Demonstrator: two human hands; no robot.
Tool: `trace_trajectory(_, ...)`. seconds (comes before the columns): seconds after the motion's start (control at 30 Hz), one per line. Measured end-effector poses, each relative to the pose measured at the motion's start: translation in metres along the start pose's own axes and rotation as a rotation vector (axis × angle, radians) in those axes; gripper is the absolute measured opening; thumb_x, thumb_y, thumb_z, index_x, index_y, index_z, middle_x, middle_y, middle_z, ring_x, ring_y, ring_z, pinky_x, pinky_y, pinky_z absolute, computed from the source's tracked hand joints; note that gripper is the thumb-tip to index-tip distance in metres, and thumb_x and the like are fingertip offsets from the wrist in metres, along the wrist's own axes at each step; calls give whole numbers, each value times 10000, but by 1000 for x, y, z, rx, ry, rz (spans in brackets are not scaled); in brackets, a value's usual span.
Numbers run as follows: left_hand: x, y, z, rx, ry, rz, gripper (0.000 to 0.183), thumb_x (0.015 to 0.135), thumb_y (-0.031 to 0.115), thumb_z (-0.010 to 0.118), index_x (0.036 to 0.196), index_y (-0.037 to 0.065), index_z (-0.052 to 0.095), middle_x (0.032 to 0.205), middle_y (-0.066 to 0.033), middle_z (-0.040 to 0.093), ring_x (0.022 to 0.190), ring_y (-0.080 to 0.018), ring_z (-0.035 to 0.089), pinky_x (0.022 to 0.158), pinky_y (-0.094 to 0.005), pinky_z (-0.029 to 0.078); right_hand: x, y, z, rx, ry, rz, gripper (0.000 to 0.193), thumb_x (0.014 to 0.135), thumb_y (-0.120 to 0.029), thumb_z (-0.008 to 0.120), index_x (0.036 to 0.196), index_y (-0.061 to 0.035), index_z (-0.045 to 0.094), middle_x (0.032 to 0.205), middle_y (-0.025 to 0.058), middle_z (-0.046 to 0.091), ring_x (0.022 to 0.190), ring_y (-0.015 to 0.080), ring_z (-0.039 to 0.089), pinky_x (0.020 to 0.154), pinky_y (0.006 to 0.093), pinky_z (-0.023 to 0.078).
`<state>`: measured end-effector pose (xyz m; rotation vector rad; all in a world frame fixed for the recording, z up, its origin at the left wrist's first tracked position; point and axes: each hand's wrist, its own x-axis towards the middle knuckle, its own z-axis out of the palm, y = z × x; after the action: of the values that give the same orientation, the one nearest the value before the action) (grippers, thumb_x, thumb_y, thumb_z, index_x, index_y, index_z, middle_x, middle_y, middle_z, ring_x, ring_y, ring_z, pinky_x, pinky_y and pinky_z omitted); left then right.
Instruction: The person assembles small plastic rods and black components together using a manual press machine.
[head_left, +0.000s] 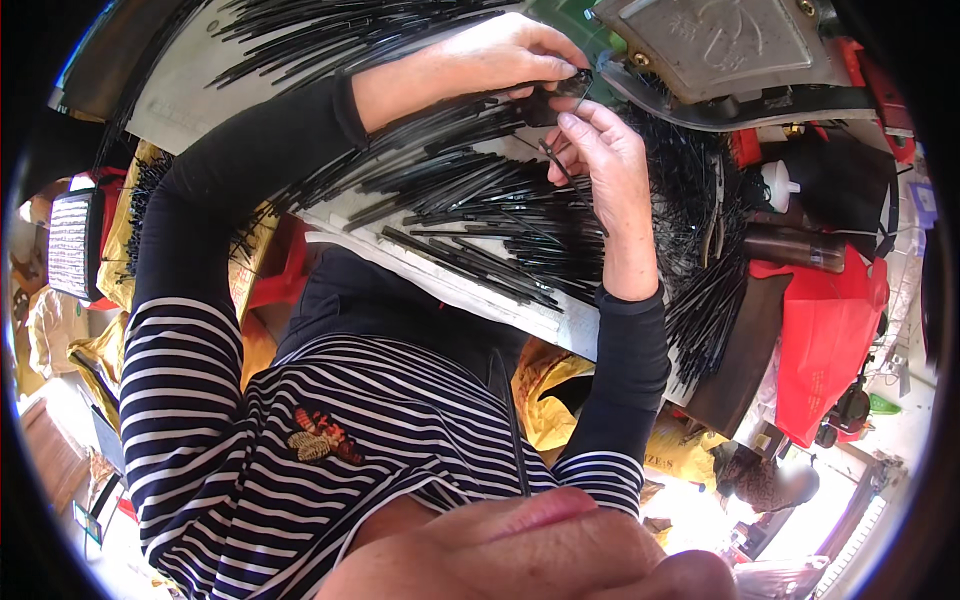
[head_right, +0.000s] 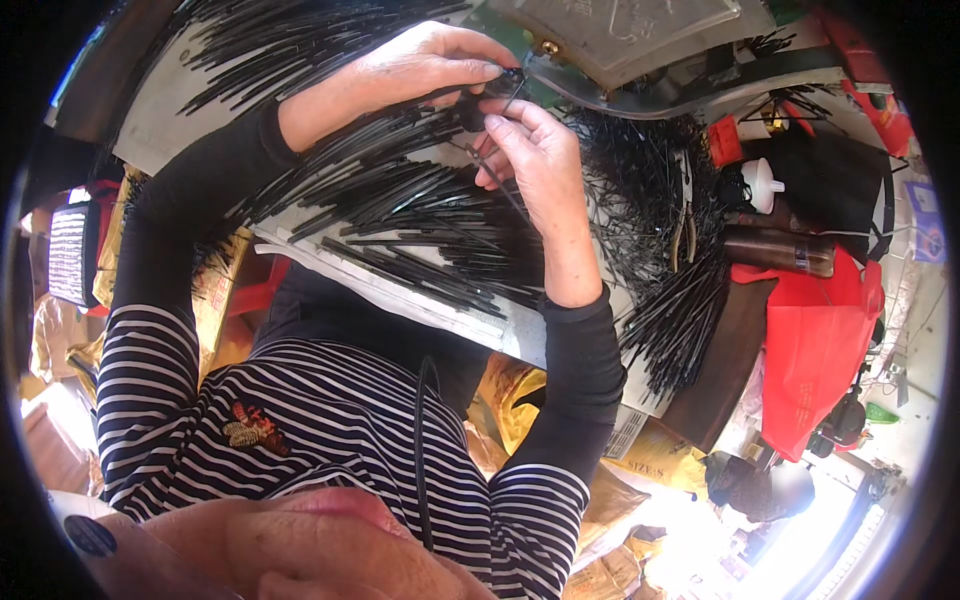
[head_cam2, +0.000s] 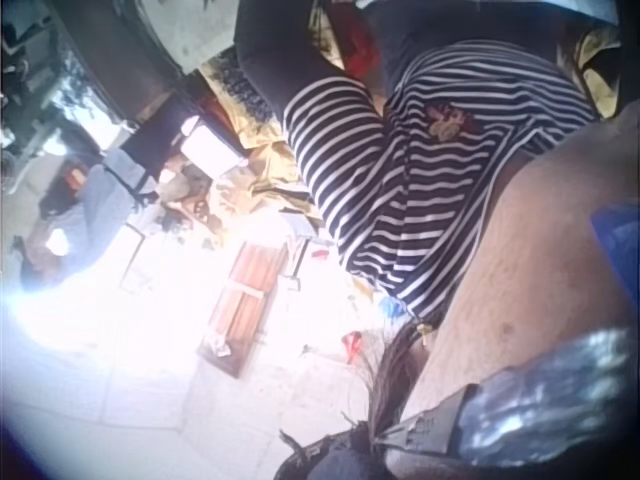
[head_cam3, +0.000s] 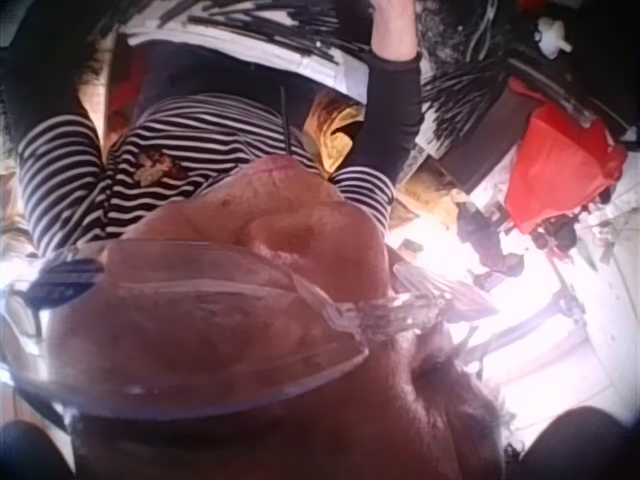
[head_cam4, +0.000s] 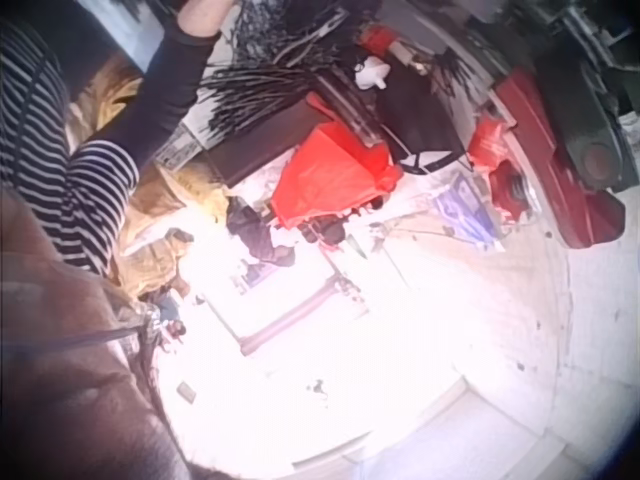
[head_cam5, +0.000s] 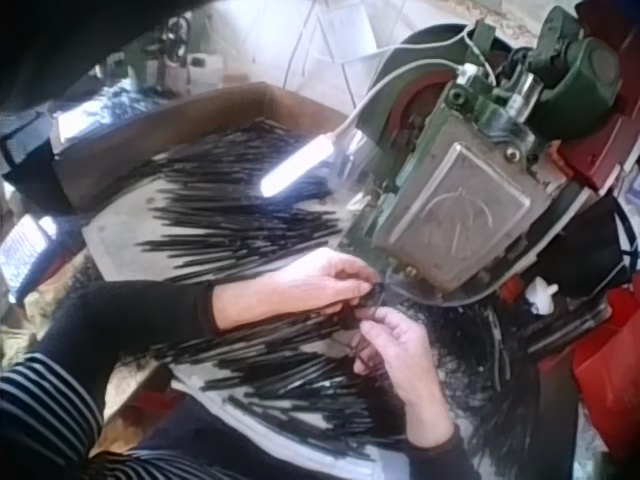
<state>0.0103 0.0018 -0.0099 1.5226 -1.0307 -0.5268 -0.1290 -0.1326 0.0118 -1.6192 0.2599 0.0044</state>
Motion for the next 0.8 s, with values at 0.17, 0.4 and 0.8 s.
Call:
trace_trajectory(0.17,2,-6,-2,1,-20,11,323,904,223,549,1158,28,589,781,-37,591,538,-55,451,474,-186,378,2,-1,0,3,-3,-2,266,890,-141,544,1077,47,548,766,85,596,525,123,577,467,204,448)
trace_trajectory(0.4,1,-8,-1,-14,-1,-17,323,894,226,565,1153,36,594,767,-31,589,546,-49,453,466,-184,369,0,3,3,6,-2,22,269,889,-145,544,1077,46,551,764,85,596,522,122,573,469,205,450)
trace_trajectory(0.8,-3,1,1,-79,38,-169,374,883,285,592,1076,-35,597,684,-49,555,454,-52,443,391,-169,331,-4,3,10,62,36,-26,252,899,-145,534,1067,41,563,760,82,598,519,114,568,469,203,452)
